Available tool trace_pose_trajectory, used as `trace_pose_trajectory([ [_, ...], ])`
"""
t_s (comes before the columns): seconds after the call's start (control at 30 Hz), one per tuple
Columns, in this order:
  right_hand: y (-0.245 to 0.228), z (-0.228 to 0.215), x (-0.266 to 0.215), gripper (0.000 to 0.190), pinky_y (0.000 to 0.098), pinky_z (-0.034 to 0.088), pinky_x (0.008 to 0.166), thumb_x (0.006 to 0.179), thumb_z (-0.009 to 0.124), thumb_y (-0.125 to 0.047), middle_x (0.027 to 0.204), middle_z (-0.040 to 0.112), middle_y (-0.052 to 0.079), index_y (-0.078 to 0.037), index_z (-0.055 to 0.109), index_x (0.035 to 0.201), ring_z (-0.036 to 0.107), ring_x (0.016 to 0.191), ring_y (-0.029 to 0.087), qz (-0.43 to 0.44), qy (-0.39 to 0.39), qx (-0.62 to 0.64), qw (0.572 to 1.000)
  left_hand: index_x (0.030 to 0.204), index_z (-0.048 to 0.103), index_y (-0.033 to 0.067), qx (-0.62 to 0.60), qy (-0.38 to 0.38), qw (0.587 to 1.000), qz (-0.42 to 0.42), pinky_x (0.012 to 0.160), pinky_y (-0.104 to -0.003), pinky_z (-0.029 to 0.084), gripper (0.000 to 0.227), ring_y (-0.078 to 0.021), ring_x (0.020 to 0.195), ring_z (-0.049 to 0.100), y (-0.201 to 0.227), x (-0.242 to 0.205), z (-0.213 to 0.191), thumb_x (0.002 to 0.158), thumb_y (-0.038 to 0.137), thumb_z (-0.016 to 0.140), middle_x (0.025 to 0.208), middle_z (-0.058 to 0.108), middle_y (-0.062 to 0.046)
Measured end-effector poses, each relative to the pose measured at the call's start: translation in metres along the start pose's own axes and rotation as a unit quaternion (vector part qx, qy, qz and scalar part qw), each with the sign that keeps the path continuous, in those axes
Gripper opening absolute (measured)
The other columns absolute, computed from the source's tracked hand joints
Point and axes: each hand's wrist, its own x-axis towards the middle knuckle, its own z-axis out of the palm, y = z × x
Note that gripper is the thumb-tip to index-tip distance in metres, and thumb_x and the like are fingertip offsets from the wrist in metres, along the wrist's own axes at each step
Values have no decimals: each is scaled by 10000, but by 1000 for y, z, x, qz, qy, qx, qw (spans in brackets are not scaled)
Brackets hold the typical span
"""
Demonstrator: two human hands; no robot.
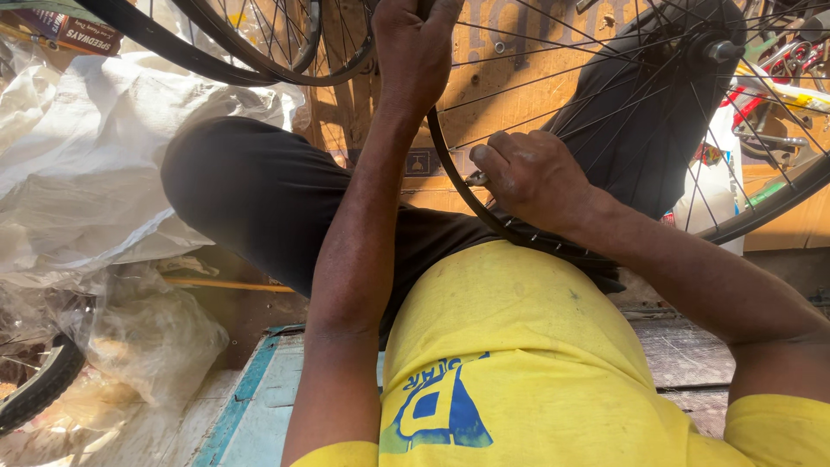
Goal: The person is sitting on the floor and using a spoke wrench to tighten the nipples on a bicycle wheel. They rotate the wheel to access different spokes and continue the tightening process.
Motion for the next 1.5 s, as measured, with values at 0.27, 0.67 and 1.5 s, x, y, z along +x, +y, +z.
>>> trace_pose_trajectory([
  [0.27,-6,-22,23,410,438,555,669,891,702,-241,921,726,76,-133,642,1282,695,720,251,91,-218,15,971,744,541,98,-17,-12,1000,6,523,-292,308,346,-55,535,382,8,0,-5,1034,180,710,599,437,52],
  [0.67,-23,-6,1,141,457,494,886,948,748,-132,1066,728,18,-133,635,1032,676,905,196,28,-18,-6,999,754,565,97,32,-7,999,-6,518,-303,289,335,-67,526,357,12,-4,-6,1031,192,727,592,423,51],
  [1.5,-10,-7,22,268,456,578,658,905,692,-223,882,722,88,-112,668,1147,725,776,300,84,-220,6,972,820,599,90,-9,-8,1000,28,541,-302,288,238,-70,552,333,17,-2,-3,1034,129,694,611,378,44],
])
